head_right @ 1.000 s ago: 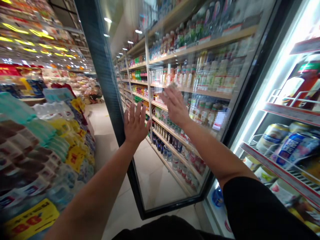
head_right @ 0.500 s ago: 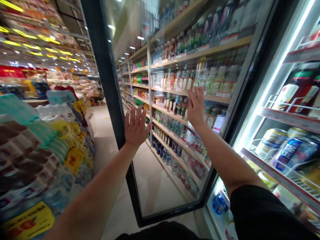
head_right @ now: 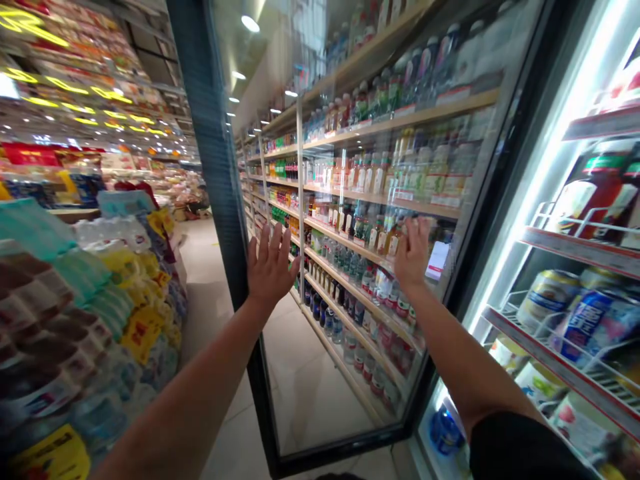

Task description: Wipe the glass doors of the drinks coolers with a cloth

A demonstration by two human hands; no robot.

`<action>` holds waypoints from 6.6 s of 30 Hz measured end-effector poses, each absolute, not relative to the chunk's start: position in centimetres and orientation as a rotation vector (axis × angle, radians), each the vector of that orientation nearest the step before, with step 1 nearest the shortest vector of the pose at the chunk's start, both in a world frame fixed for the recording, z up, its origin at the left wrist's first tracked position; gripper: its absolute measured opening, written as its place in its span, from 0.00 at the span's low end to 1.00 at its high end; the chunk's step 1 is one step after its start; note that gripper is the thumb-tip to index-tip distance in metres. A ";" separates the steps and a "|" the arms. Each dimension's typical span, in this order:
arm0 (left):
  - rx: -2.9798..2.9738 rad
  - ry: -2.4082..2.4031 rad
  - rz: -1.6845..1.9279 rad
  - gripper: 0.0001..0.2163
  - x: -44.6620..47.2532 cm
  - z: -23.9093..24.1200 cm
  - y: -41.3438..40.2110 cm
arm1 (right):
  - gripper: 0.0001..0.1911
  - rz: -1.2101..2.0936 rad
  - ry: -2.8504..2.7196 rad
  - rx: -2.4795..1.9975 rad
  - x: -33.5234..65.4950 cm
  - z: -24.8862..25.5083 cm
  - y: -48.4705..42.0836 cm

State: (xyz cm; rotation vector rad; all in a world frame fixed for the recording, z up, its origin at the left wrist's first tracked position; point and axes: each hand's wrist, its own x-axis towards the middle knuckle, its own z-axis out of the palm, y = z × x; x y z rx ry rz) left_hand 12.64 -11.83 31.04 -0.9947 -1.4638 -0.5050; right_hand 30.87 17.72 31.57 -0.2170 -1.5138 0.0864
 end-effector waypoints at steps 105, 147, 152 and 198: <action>-1.014 -1.539 -0.521 0.35 13.1 30.8 -12.1 | 0.21 0.168 -1.739 -0.215 32.5 21.6 15.0; -0.990 -1.586 -0.500 0.35 13.7 30.7 -12.1 | 0.28 0.089 -1.552 -0.244 29.8 38.4 16.4; -0.999 -1.609 -0.518 0.34 13.8 30.7 -12.1 | 0.28 0.039 -1.698 -0.134 28.9 36.1 12.2; -1.004 -1.599 -0.521 0.34 14.3 30.6 -12.4 | 0.26 -0.169 -1.843 0.218 20.2 46.3 2.2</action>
